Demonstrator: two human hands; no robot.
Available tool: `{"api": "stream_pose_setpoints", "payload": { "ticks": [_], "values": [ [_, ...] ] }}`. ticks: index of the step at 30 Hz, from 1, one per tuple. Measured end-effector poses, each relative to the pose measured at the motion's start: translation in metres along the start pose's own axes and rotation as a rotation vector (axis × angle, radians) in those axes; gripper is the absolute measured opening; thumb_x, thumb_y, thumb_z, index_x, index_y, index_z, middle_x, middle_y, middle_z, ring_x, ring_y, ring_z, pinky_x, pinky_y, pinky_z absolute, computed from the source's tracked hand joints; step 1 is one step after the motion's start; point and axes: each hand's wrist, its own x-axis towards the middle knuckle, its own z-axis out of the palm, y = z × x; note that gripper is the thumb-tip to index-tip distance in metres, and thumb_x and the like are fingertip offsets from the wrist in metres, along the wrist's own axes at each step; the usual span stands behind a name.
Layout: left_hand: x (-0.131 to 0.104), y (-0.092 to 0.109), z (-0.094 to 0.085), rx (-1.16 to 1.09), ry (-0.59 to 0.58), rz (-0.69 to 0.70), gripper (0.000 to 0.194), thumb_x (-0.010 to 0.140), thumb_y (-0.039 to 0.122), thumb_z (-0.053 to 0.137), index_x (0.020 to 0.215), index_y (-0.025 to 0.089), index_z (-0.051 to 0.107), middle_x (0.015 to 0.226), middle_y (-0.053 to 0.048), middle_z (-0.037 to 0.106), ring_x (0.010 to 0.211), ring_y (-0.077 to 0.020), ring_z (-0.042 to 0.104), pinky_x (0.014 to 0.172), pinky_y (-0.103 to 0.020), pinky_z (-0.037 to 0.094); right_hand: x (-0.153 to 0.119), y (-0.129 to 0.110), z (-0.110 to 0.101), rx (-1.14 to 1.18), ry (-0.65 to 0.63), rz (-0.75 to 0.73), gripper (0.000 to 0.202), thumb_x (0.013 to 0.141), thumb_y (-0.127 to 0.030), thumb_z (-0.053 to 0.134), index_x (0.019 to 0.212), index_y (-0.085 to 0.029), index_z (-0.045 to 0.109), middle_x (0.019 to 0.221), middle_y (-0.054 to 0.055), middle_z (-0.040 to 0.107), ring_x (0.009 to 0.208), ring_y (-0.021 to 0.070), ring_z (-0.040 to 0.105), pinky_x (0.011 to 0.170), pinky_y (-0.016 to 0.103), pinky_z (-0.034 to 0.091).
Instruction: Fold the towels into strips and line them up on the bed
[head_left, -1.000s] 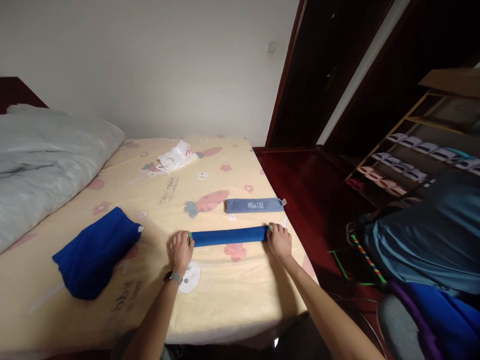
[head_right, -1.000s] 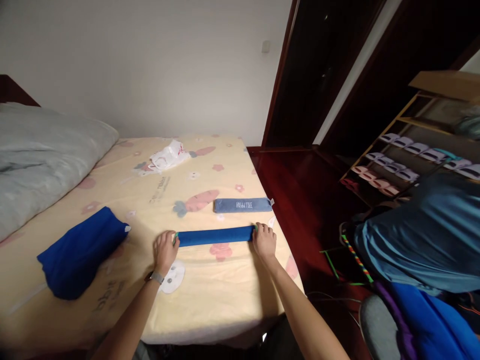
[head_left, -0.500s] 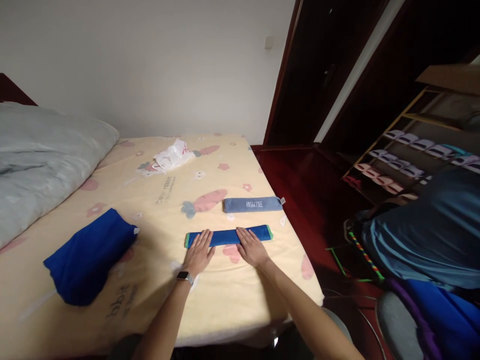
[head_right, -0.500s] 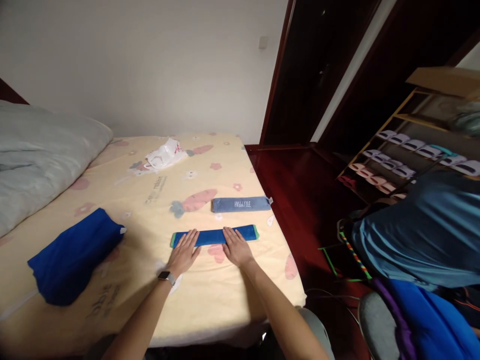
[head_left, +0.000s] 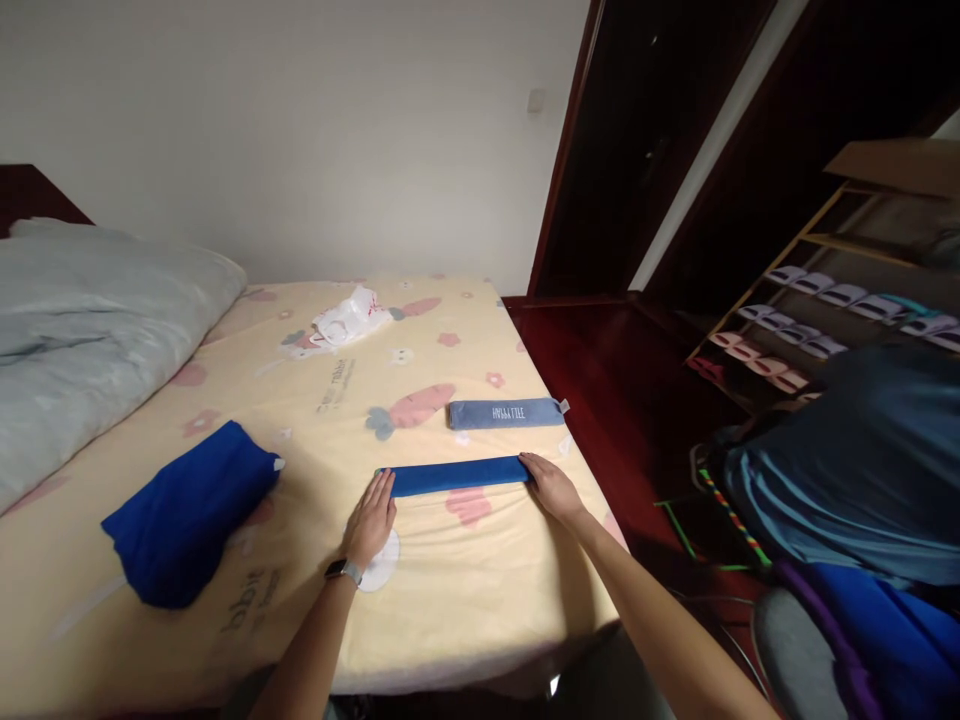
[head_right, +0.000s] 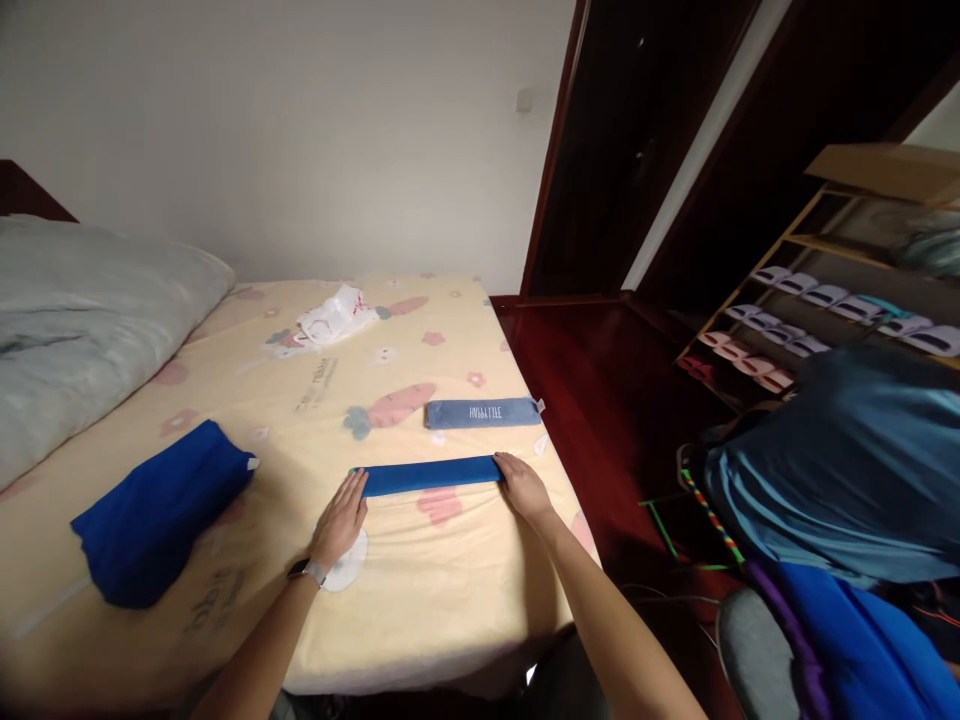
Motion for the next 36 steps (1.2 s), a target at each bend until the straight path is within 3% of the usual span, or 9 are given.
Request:
{"api": "stream_pose_setpoints", "payload": {
  "ticks": [4,8,11,14,18,22,27,31,36],
  "values": [
    [-0.002,-0.001,0.003,-0.032,0.055,-0.03,0.052,0.098,0.023,0.036,0.149,0.017,0.041,0.15,-0.01,0.051,0.144,-0.022,0.04,0.119,-0.044,0.037,0.009,-0.001,-0.012,0.171,0.018,0.168,0.043,0.087,-0.013,0.045,0.126,-0.02,0.063,0.128,0.009,0.067,0.116,0.0247,0.064,0.103,0.042,0.05],
    [0.001,0.0,0.003,-0.027,0.089,-0.038,0.05,0.095,0.021,0.038,0.144,0.018,0.047,0.145,-0.01,0.056,0.139,-0.0229,0.047,0.116,-0.045,0.041,0.011,-0.003,-0.038,0.298,0.023,0.195,0.033,0.093,-0.026,0.046,0.12,-0.023,0.064,0.119,0.007,0.071,0.106,0.024,0.067,0.094,0.039,0.053],
    [0.005,0.003,-0.004,0.009,0.101,-0.057,0.046,0.093,0.019,0.04,0.137,0.02,0.054,0.137,-0.01,0.062,0.131,-0.0242,0.054,0.112,-0.044,0.044,0.015,-0.02,-0.073,0.386,0.049,0.128,0.029,0.093,-0.032,0.049,0.115,-0.023,0.065,0.117,0.007,0.07,0.106,0.0238,0.066,0.095,0.038,0.052],
    [0.007,0.016,-0.018,0.024,0.097,-0.07,0.04,0.092,0.017,0.043,0.127,0.02,0.061,0.123,-0.012,0.07,0.117,-0.0264,0.063,0.106,-0.045,0.046,0.024,-0.058,-0.123,0.454,0.101,0.016,0.027,0.095,-0.039,0.05,0.11,-0.022,0.066,0.112,0.008,0.069,0.103,0.0235,0.064,0.093,0.037,0.052],
    [0.003,0.062,-0.031,-0.01,0.106,-0.084,0.029,0.087,0.016,0.051,0.112,0.018,0.066,0.1,-0.011,0.073,0.1,-0.0275,0.066,0.097,-0.046,0.049,0.033,-0.131,-0.196,0.471,0.192,-0.161,0.023,0.096,-0.037,0.054,0.11,-0.023,0.066,0.11,0.009,0.066,0.101,0.0236,0.062,0.09,0.037,0.052],
    [-0.016,0.131,-0.02,-0.029,0.124,-0.088,0.012,0.079,0.015,0.06,0.088,0.018,0.067,0.084,-0.008,0.071,0.09,-0.0257,0.066,0.086,-0.041,0.053,0.031,-0.193,-0.246,0.495,0.192,-0.385,0.019,0.095,-0.026,0.058,0.111,-0.022,0.064,0.108,0.008,0.065,0.103,0.0226,0.061,0.092,0.038,0.051],
    [-0.043,0.18,0.005,-0.23,0.133,-0.116,0.017,0.077,0.01,0.059,0.088,0.018,0.069,0.092,-0.008,0.072,0.095,-0.0246,0.066,0.09,-0.041,0.053,0.021,-0.223,-0.263,0.416,0.078,-0.5,0.019,0.091,-0.019,0.062,0.109,-0.022,0.064,0.105,0.007,0.066,0.095,0.0206,0.061,0.084,0.035,0.052],
    [-0.049,0.181,0.011,-0.303,0.097,-0.1,0.02,0.08,0.011,0.058,0.093,0.019,0.071,0.096,-0.009,0.072,0.099,-0.0263,0.066,0.093,-0.044,0.051,0.015,-0.229,-0.265,0.351,0.018,-0.523,0.019,0.089,-0.018,0.063,0.108,-0.021,0.065,0.103,0.007,0.066,0.093,0.0201,0.06,0.082,0.034,0.052],
    [-0.047,0.176,0.004,-0.404,0.053,-0.199,0.01,0.083,0.022,0.06,0.086,0.019,0.069,0.09,-0.01,0.071,0.094,-0.0277,0.066,0.087,-0.044,0.052,0.017,-0.235,-0.27,0.336,0.077,-0.519,0.018,0.089,-0.019,0.063,0.107,-0.021,0.067,0.102,0.007,0.067,0.093,0.0205,0.06,0.084,0.034,0.051]
  ]
}}
